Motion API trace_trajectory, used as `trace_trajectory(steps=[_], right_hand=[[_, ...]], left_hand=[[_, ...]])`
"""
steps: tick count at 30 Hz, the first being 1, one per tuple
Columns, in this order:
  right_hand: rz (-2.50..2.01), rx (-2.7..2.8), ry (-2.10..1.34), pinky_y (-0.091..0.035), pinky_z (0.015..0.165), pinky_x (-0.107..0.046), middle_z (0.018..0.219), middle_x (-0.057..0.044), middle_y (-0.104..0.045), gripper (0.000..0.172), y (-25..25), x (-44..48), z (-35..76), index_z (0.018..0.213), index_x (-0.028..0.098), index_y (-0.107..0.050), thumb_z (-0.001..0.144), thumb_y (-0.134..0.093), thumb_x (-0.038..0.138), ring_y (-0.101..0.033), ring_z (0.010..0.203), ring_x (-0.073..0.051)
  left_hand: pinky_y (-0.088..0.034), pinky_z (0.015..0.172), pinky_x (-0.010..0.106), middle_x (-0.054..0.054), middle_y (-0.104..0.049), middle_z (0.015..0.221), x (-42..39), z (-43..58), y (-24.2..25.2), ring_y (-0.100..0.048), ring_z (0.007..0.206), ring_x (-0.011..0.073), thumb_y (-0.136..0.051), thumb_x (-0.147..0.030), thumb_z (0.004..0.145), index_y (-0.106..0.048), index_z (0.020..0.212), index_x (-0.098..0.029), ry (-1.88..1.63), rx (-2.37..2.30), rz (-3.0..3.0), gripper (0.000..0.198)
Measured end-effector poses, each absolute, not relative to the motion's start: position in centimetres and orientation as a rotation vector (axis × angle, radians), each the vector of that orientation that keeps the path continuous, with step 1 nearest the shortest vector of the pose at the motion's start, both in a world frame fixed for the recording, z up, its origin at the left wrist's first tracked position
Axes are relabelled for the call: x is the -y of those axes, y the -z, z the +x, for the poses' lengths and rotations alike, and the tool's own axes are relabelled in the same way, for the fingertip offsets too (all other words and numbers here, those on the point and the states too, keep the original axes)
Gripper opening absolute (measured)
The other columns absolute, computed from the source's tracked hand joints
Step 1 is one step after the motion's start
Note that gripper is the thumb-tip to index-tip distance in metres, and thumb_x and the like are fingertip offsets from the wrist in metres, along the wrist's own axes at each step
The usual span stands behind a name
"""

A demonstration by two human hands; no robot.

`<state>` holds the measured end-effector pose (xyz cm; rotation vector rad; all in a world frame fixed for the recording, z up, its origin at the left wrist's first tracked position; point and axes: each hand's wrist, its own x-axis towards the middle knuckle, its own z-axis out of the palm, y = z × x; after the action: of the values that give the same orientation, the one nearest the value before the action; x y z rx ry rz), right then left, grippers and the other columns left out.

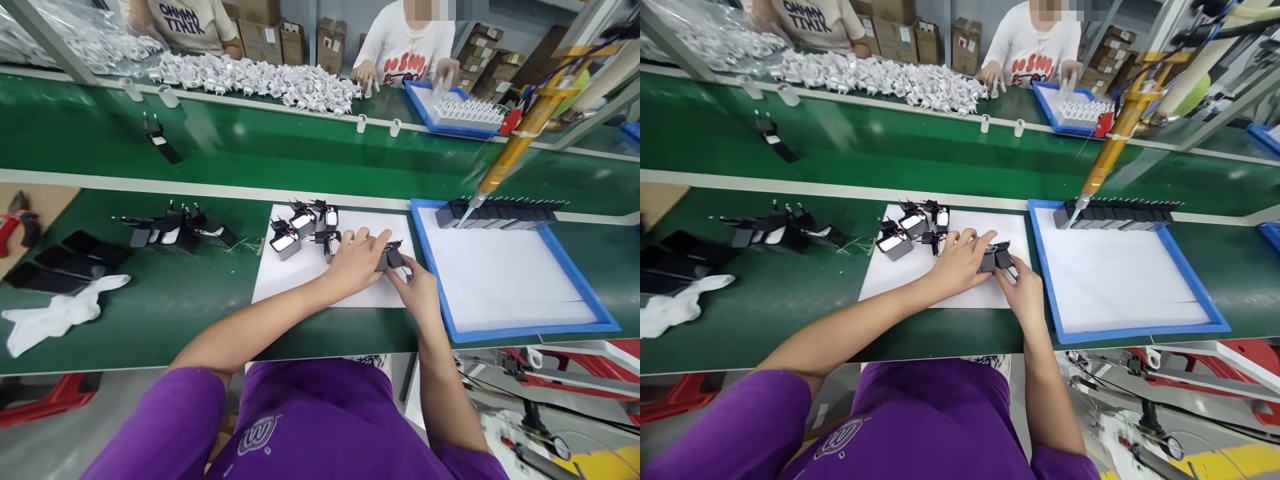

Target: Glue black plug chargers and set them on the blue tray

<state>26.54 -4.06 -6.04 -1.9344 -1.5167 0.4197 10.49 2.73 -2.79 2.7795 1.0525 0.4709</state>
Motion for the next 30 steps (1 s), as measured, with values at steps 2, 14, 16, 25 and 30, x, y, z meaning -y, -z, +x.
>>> trace_trajectory(steps=[2, 14, 16, 25, 30], right_hand=[[-1.955, 1.463, -0.407, -0.048, 0.065, -0.033, 0.093, -0.012, -0.072, 0.051, 6.2, 4.2, 27.0, 0.114, 0.013, -0.065, 0.080, -0.058, 0.050, -0.054, 0.056, -0.016], [-1.806, 1.348, -0.390, -0.042, 0.060, -0.029, 0.093, -0.004, -0.056, 0.053, 4.9, 8.3, 28.5, 0.128, 0.021, -0.056, 0.084, -0.059, 0.050, -0.044, 0.059, -0.010], [-1.686, 1.386, -0.527, -0.043, 0.063, -0.029, 0.093, -0.004, -0.056, 0.041, 4.3, 8.9, 28.1, 0.123, 0.022, -0.061, 0.089, -0.054, 0.045, -0.047, 0.063, -0.011], [-1.545, 1.285, -0.683, -0.038, 0.052, -0.024, 0.060, 0.001, -0.050, 0.040, 4.8, 7.7, 23.3, 0.060, 0.017, -0.060, 0.088, -0.057, 0.046, -0.047, 0.056, -0.010], [-1.285, 0.889, -1.190, -0.044, 0.044, -0.023, 0.055, 0.005, -0.051, 0.036, 6.0, 6.7, 20.7, 0.067, 0.018, -0.055, 0.080, -0.066, 0.050, -0.046, 0.042, -0.007]], left_hand=[[-0.029, 0.089, 0.043, 0.020, -0.066, 0.110, -3.0, 11.4, 2.8, -0.045, 0.114, 0.0349, -0.066, -0.031, 0.081, -0.029, 0.141, -0.007, -0.448, -1.051, 2.790, 0.074], [-0.026, 0.099, 0.043, 0.021, -0.050, 0.135, -3.9, 4.2, -0.4, -0.040, 0.125, 0.0375, -0.072, -0.049, 0.075, -0.030, 0.143, -0.013, -0.332, -1.286, 2.886, 0.087], [-0.030, 0.094, 0.041, 0.019, -0.057, 0.125, -4.7, 3.0, -0.3, -0.045, 0.118, 0.0352, -0.071, -0.046, 0.076, -0.030, 0.142, -0.011, -0.211, -1.326, 2.860, 0.085], [-0.033, 0.087, 0.039, 0.015, -0.066, 0.102, -3.0, 2.7, 0.9, -0.054, 0.103, 0.0313, -0.064, -0.042, 0.081, -0.037, 0.135, -0.006, -0.175, -1.357, 2.801, 0.071], [-0.039, 0.083, 0.039, 0.016, -0.065, 0.100, 0.6, 0.4, 1.2, -0.058, 0.096, 0.0324, -0.066, -0.047, 0.081, -0.036, 0.137, -0.007, -0.107, -1.344, 2.787, 0.075]])
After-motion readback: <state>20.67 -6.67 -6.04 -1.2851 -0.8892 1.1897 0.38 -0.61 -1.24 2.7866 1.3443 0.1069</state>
